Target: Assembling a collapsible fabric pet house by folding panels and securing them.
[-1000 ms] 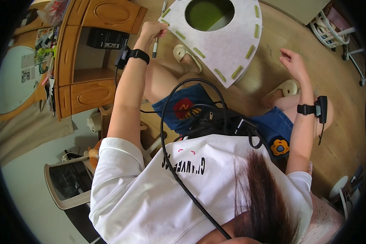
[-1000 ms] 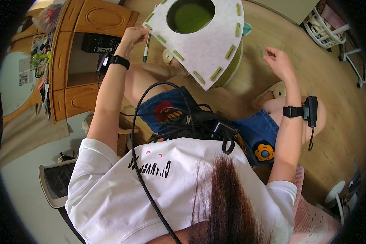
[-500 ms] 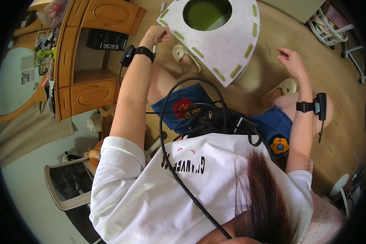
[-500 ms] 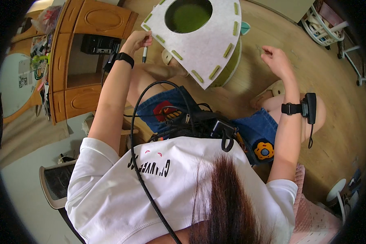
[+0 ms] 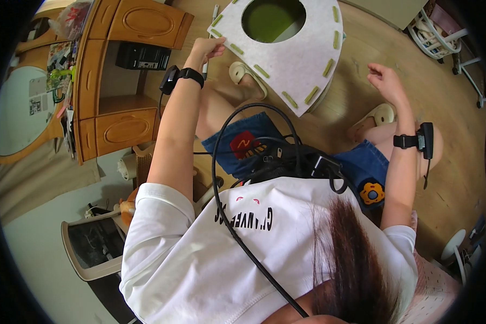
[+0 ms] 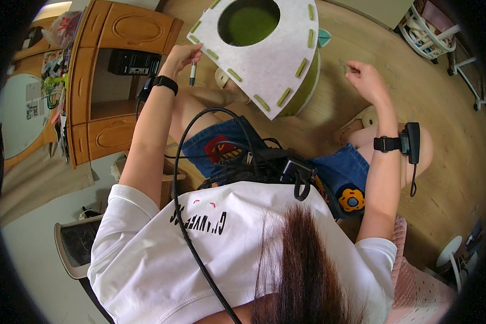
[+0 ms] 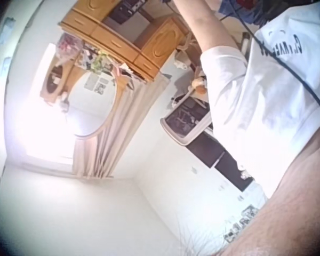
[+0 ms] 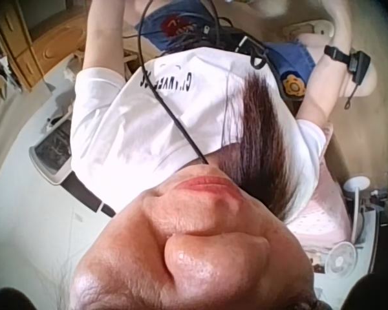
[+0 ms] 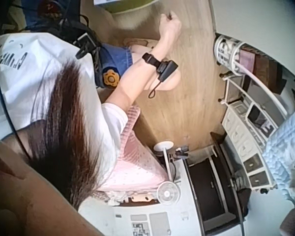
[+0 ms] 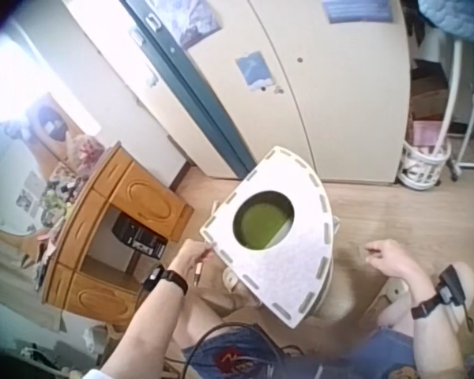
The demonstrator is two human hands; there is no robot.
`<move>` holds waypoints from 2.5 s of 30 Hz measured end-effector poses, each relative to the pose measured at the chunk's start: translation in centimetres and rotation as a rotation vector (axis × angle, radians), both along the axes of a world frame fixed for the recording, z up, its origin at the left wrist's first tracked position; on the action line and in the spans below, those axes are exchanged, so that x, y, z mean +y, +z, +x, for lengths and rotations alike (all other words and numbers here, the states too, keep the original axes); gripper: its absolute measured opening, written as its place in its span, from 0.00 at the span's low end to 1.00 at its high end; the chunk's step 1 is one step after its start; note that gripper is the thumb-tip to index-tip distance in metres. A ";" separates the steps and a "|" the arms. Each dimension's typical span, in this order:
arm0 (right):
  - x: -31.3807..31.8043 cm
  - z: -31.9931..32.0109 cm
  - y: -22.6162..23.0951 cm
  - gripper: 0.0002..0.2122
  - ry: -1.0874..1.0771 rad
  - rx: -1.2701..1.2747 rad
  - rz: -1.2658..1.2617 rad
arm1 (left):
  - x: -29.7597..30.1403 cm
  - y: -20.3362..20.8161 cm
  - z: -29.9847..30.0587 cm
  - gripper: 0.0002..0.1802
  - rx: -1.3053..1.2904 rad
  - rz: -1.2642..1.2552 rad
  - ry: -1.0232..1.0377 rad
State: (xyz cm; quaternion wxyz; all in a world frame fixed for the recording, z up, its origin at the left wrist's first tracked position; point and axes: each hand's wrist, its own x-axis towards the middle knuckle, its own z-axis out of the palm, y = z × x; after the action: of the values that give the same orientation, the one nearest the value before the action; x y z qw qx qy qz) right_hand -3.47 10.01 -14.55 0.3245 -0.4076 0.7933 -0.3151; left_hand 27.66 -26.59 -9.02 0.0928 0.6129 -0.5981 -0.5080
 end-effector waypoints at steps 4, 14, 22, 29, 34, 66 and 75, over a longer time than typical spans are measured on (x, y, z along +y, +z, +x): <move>-0.1 0.1 0.0 0.18 0.009 0.009 0.004 | -0.4 -0.6 -0.2 0.07 0.038 -0.100 0.114; 0.0 0.1 0.2 0.18 0.030 -0.011 0.009 | 1.7 2.4 0.1 0.06 0.013 -0.200 -0.224; 0.0 0.4 0.7 0.18 0.059 0.028 0.035 | 2.3 1.0 -0.1 0.09 -0.157 -0.442 -0.556; 0.1 0.5 0.9 0.19 0.044 0.023 0.012 | 4.0 1.7 -1.4 0.11 -0.281 -0.626 -0.642; 0.4 0.4 0.3 0.19 0.031 -0.002 0.013 | 4.1 1.7 -1.9 0.11 -0.346 -0.632 -0.769; 0.4 0.7 1.2 0.20 0.068 0.022 0.010 | 16.3 4.7 -3.7 0.06 0.179 -0.296 -1.272; 0.2 0.6 0.6 0.18 0.100 0.080 0.030 | 17.7 1.8 -2.7 0.07 0.180 -0.414 -1.288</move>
State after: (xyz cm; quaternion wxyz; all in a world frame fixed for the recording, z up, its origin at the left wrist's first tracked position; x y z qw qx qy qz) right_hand -2.82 10.26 -13.99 0.3138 -0.4540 0.7890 -0.2699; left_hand 24.95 -8.87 -7.24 -0.0631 0.0596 -0.9184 -0.3861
